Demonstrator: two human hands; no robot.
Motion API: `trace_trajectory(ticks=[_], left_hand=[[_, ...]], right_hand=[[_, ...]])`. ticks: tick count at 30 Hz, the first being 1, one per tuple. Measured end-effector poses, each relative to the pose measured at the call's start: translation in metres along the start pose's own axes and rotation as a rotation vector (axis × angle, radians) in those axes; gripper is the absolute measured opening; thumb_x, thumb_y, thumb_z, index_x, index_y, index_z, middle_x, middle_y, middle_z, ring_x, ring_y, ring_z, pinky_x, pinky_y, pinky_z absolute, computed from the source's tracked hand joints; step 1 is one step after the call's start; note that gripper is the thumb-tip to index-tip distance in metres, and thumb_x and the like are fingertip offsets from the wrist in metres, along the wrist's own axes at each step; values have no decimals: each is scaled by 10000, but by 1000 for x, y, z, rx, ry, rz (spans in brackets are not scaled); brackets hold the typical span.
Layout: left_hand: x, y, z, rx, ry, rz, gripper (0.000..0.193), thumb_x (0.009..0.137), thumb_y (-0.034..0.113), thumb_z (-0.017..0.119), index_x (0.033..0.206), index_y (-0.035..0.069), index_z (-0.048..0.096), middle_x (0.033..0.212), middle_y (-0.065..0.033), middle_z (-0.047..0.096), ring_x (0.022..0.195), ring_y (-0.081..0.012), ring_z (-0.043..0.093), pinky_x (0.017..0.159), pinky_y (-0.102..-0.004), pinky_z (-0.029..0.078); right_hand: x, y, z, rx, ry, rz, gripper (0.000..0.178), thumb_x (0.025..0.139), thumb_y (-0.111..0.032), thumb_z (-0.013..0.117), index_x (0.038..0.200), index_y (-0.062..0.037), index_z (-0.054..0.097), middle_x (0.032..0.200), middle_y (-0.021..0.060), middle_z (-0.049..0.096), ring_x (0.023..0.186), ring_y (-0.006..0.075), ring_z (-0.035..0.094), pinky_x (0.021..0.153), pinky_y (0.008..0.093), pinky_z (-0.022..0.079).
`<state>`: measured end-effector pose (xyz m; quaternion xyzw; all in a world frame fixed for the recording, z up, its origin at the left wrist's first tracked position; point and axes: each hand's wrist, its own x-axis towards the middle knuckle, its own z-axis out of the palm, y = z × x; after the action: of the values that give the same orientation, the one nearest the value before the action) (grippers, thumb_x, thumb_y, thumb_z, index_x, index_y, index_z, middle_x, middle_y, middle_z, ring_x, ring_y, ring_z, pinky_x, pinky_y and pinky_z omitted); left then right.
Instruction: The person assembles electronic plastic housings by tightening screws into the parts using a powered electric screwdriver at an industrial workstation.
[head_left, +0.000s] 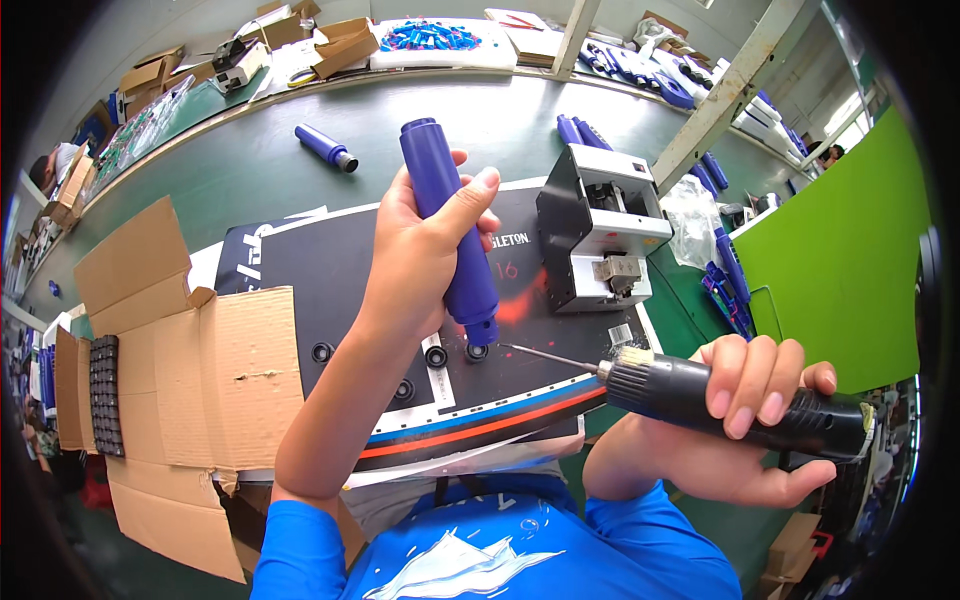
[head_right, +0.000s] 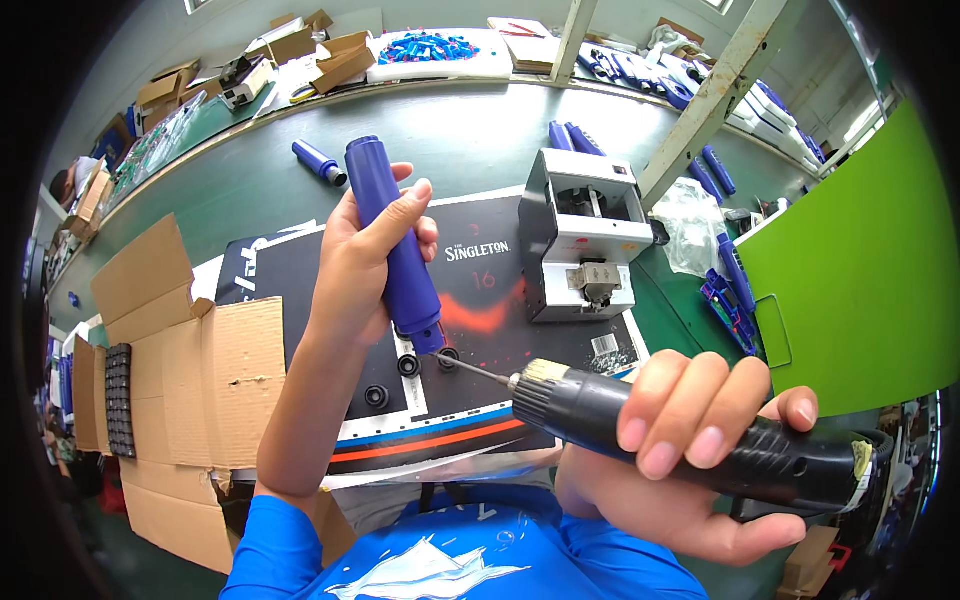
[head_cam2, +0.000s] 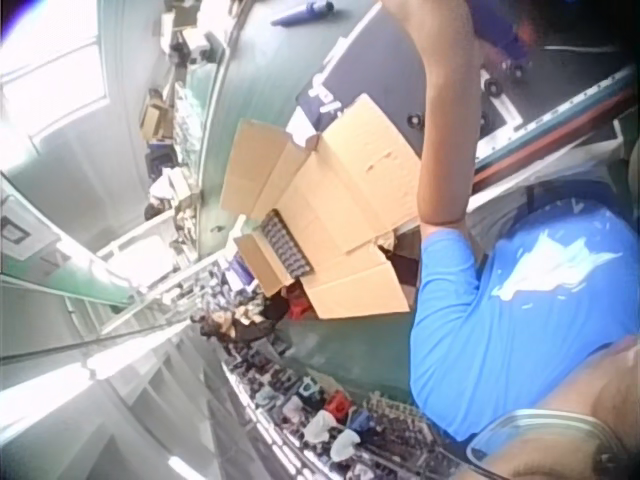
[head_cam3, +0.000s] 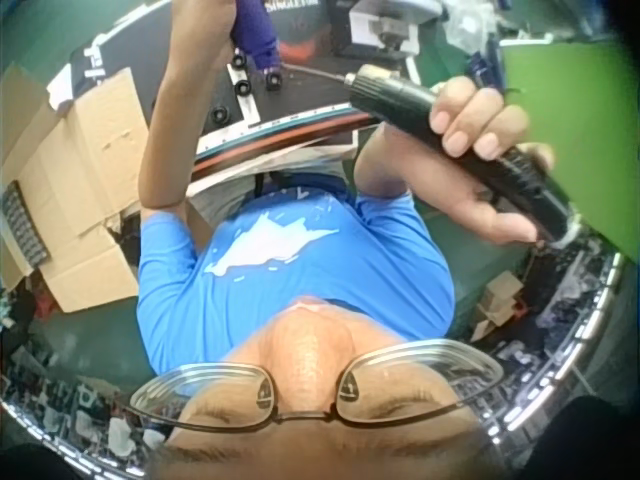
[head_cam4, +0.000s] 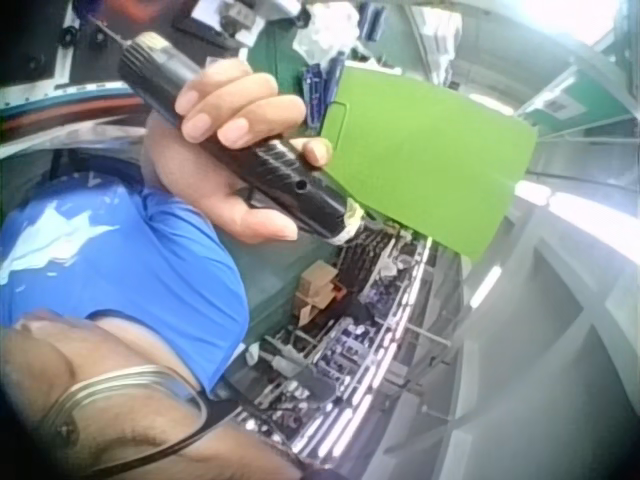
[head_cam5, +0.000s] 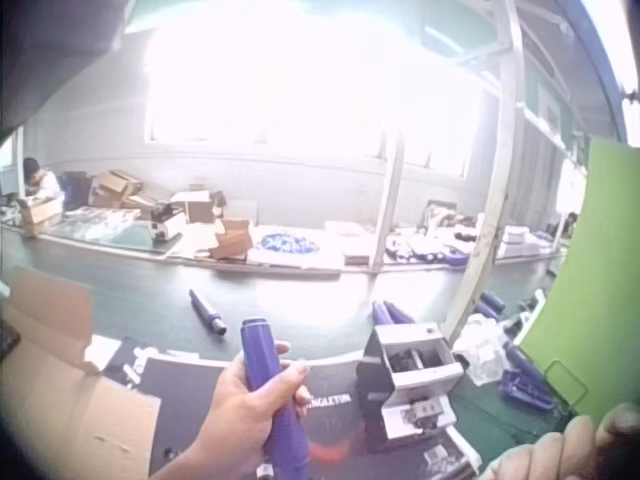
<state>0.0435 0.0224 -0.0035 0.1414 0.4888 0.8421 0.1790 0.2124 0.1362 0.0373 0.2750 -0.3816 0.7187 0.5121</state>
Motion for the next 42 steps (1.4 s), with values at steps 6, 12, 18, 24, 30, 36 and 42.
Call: trace_trajectory(ticks=[6, 12, 18, 24, 30, 36, 42], left_hand=[[0, -3, 1, -35, 1, 32, 433, 882, 186, 708, 1180, 2, 453, 759, -46, 552, 636, -109, 577, 561, -249, 475], [-4, -3, 6, -10, 21, 64, 434, 879, 182, 713, 1174, 0, 451, 764, -42, 544, 632, -107, 574, 561, -251, 472], [-8, -9, 11, 71, 51, 77, 419, 889, 157, 705, 1184, -3, 453, 797, -41, 541, 630, -111, 574, 555, -255, 477], [-10, -9, 12, 68, 45, 89, 404, 894, 160, 700, 1180, 5, 460, 799, -32, 537, 626, -111, 573, 549, -258, 476], [-15, -4, 16, 56, -89, 67, 383, 883, 136, 700, 1170, 5, 482, 778, -32, 555, 628, -110, 579, 546, -251, 465], [-10, -12, 14, 136, -97, 156, 333, 881, 161, 685, 1127, 4, 527, 770, -38, 576, 625, -113, 595, 561, -241, 473], [-7, -26, 21, 377, -60, 190, 358, 887, 336, 698, 955, 33, 521, 724, -24, 564, 626, -89, 619, 569, -211, 502]], right_hand=[[-5, 14, 2, -126, -38, -65, 606, 884, -558, 554, 1168, -32, 450, 818, 68, 493, 617, 135, 493, 557, 274, 412], [-8, 21, -1, -174, -91, -62, 636, 887, -588, 547, 1207, -51, 426, 816, 66, 492, 625, 140, 502, 557, 277, 415], [-23, 36, 5, -218, -155, -139, 651, 893, -601, 549, 1246, -74, 401, 814, 89, 507, 599, 166, 522, 565, 308, 446], [-32, 43, 7, -243, -247, -251, 647, 906, -582, 549, 1265, -68, 391, 833, 99, 512, 610, 175, 527, 565, 305, 450], [-27, 30, 2, -217, -147, -136, 682, 884, -617, 555, 1251, -60, 409, 796, 79, 509, 608, 160, 519, 566, 298, 443], [-40, -2, -13, -166, 101, -99, 651, 900, -607, 532, 1272, -103, 359, 819, 107, 519, 602, 193, 544, 532, 328, 467], [-54, -18, -50, -203, 259, 55, 554, 947, -577, 423, 1252, -116, 387, 788, 98, 503, 589, 186, 514, 532, 334, 460]])
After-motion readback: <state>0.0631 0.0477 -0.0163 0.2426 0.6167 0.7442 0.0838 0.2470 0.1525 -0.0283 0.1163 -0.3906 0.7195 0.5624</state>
